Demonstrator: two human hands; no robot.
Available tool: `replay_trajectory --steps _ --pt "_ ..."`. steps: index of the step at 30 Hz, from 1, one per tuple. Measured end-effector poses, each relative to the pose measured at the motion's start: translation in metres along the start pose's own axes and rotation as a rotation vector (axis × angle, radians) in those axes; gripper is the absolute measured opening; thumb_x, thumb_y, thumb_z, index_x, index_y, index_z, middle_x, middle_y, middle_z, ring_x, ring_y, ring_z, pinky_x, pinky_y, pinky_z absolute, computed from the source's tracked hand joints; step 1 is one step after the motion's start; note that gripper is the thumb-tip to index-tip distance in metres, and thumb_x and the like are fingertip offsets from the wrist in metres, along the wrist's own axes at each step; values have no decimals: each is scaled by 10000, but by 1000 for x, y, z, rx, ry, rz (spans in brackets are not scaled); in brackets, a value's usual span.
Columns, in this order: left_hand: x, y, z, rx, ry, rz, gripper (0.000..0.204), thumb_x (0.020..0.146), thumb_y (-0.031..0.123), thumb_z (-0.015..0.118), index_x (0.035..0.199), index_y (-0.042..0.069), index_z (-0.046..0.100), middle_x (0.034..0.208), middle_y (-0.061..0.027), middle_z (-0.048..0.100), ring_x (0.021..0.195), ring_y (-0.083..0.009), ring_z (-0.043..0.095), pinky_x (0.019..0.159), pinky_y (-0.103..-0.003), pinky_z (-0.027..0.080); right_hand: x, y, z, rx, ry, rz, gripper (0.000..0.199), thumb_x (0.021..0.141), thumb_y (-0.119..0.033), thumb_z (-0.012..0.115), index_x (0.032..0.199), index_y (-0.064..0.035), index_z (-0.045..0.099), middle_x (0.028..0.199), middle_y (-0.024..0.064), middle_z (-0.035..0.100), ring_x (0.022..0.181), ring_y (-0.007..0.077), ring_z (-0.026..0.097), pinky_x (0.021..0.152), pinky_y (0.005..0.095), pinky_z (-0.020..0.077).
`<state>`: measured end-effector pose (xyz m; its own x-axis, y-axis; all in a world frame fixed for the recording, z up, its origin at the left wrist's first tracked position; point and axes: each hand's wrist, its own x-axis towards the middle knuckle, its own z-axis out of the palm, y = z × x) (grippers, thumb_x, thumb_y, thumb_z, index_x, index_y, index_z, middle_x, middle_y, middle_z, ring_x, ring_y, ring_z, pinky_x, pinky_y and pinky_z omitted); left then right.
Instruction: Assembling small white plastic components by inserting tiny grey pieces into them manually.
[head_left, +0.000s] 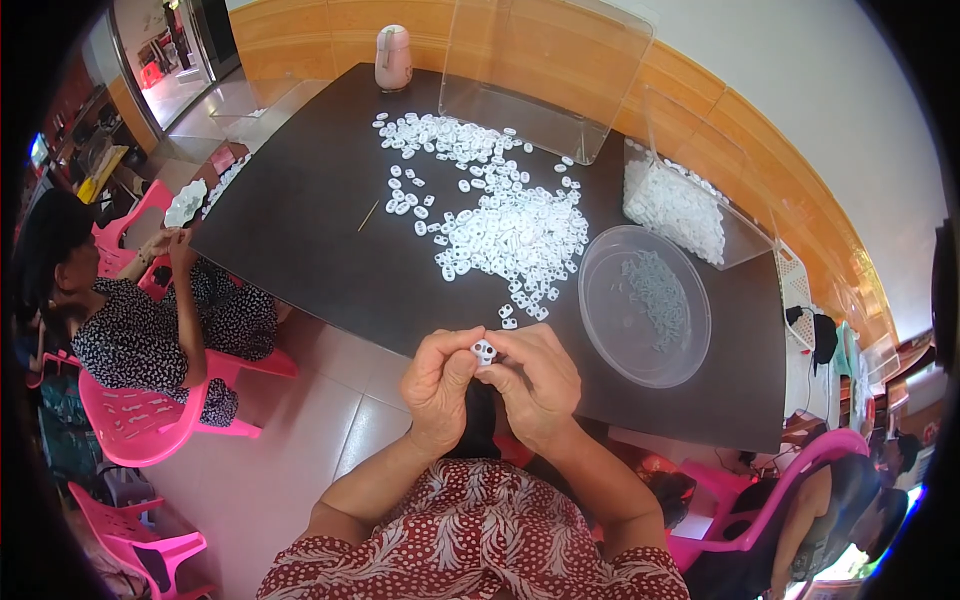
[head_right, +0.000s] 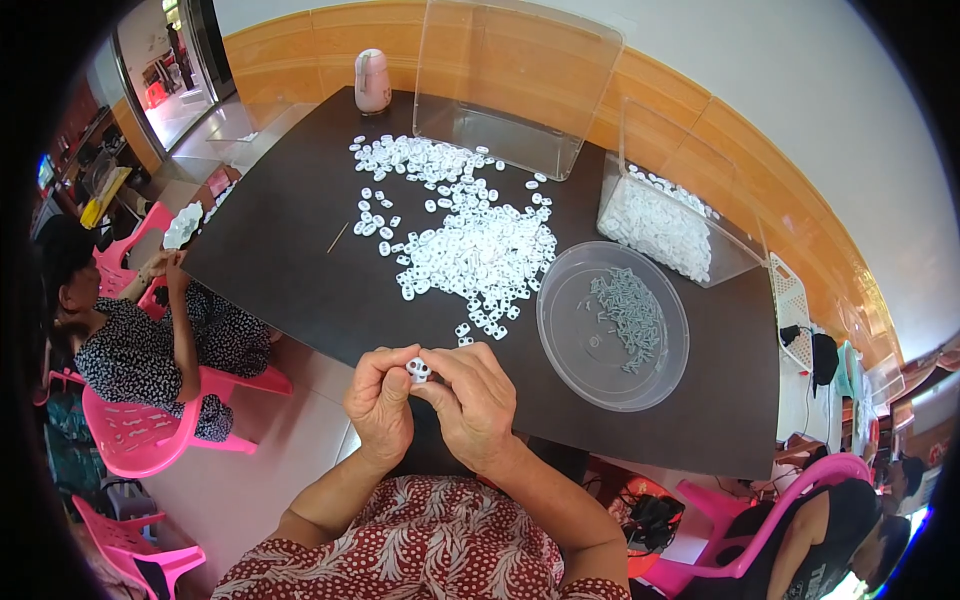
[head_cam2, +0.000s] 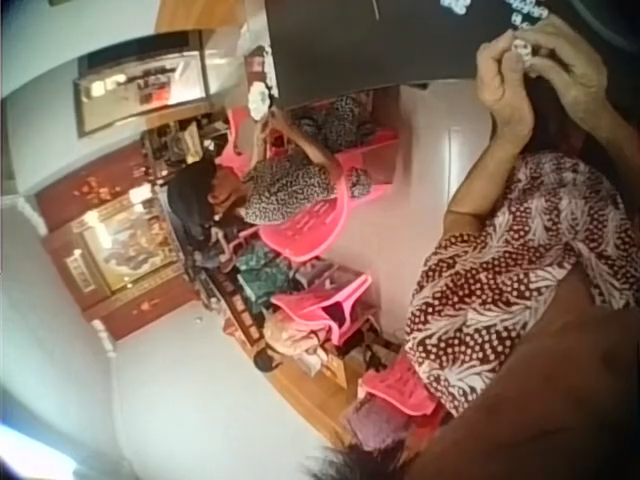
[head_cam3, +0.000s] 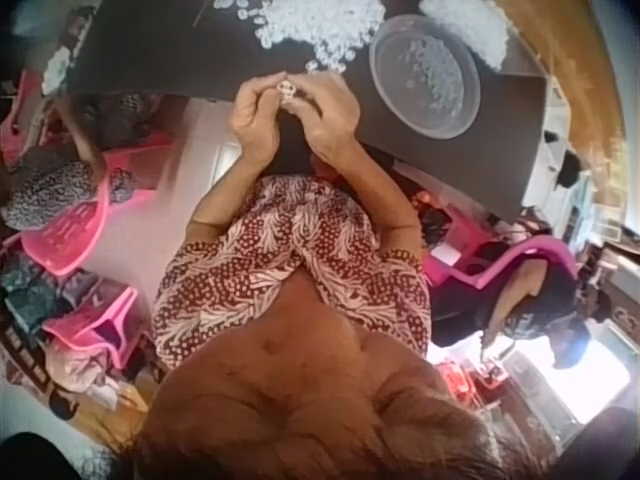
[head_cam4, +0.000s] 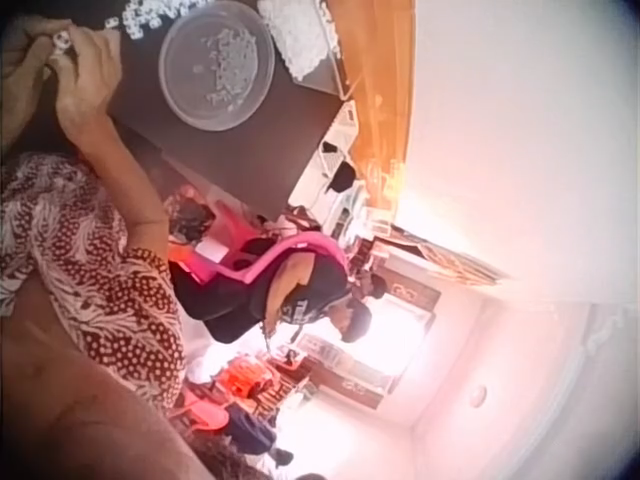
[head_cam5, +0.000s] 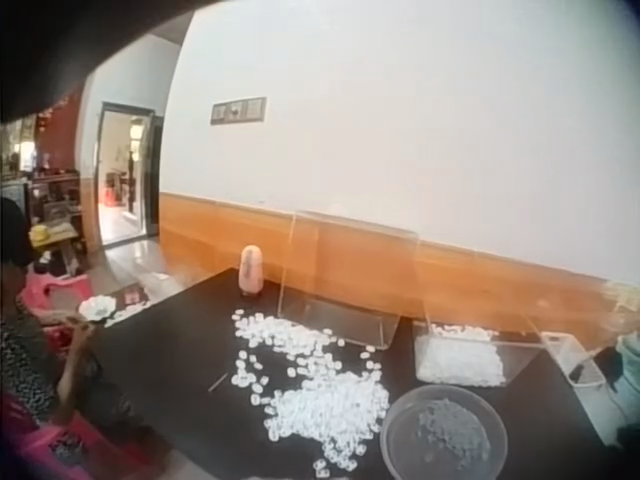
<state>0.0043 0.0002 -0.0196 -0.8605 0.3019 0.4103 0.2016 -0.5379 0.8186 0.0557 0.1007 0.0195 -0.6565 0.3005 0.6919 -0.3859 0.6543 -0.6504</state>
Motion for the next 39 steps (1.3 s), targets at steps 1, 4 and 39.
replay_trajectory --steps 1,4,39 --pt "-1 -2 -1 9 -7 24 240 927 170 562 1069 -21 593 890 -12 556 792 -72 502 714 -195 414 -1 1 1 3 11 -17 340 643 25 743 964 8 634 834 96 642 702 216 579 587 297 466" --pt "-4 -6 1 11 18 55 253 932 188 554 1062 -26 588 879 -14 545 776 -73 486 696 -199 406 -3 2 3 6 35 -52 332 642 22 742 956 19 635 805 98 637 679 219 575 580 296 464" --pt "92 -34 -43 1328 -425 346 414 700 25 657 1102 55 565 1028 -116 531 946 -321 481 793 -413 414 150 158 -224 -861 419 190 158 719 -65 650 875 -48 656 720 125 626 677 240 600 621 352 459"
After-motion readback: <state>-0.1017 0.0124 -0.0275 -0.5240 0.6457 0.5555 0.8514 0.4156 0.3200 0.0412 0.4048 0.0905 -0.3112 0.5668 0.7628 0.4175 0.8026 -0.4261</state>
